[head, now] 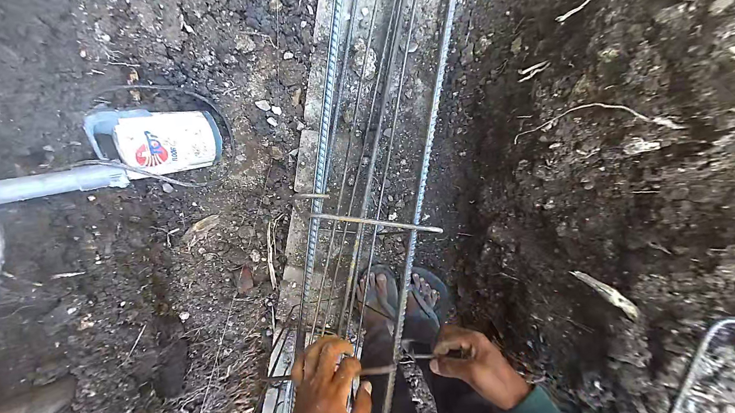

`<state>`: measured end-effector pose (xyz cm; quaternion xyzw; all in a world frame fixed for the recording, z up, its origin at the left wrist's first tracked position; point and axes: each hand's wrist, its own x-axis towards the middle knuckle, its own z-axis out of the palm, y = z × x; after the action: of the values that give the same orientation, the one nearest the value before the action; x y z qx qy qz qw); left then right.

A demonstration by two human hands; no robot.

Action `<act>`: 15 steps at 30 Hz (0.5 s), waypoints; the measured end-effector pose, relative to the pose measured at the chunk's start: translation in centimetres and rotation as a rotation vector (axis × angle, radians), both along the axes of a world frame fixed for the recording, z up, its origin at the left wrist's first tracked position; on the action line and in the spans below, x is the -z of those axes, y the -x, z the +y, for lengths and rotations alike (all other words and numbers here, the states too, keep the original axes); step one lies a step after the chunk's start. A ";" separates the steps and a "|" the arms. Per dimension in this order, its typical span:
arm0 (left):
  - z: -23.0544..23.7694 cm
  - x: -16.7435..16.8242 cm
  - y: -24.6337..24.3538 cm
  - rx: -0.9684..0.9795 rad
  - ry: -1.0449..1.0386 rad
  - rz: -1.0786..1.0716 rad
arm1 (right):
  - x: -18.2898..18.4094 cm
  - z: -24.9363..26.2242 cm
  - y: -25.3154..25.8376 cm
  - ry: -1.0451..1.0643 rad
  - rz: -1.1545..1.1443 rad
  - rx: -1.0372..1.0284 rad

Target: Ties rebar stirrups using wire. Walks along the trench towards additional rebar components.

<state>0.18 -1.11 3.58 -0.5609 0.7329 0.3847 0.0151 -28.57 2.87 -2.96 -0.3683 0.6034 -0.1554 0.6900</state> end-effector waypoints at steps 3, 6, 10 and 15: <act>1.6 -0.5 -0.6 0.030 0.026 -0.013 | -1.4 1.2 -2.3 0.020 -0.018 0.042; 3.3 -1.6 -1.1 0.017 -0.063 -0.004 | -2.5 2.2 -3.8 0.009 0.002 0.039; 4.7 -2.2 0.3 0.015 -0.163 -0.014 | -3.4 3.4 -4.9 0.053 0.048 -0.050; 6.6 -0.4 4.5 0.051 -0.034 0.028 | -4.1 2.1 -4.4 0.087 0.179 -0.168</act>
<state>-4.29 5.50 3.97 -0.5363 0.7405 0.4043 0.0240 -24.17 4.95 1.19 -0.4596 0.6224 -0.0896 0.6272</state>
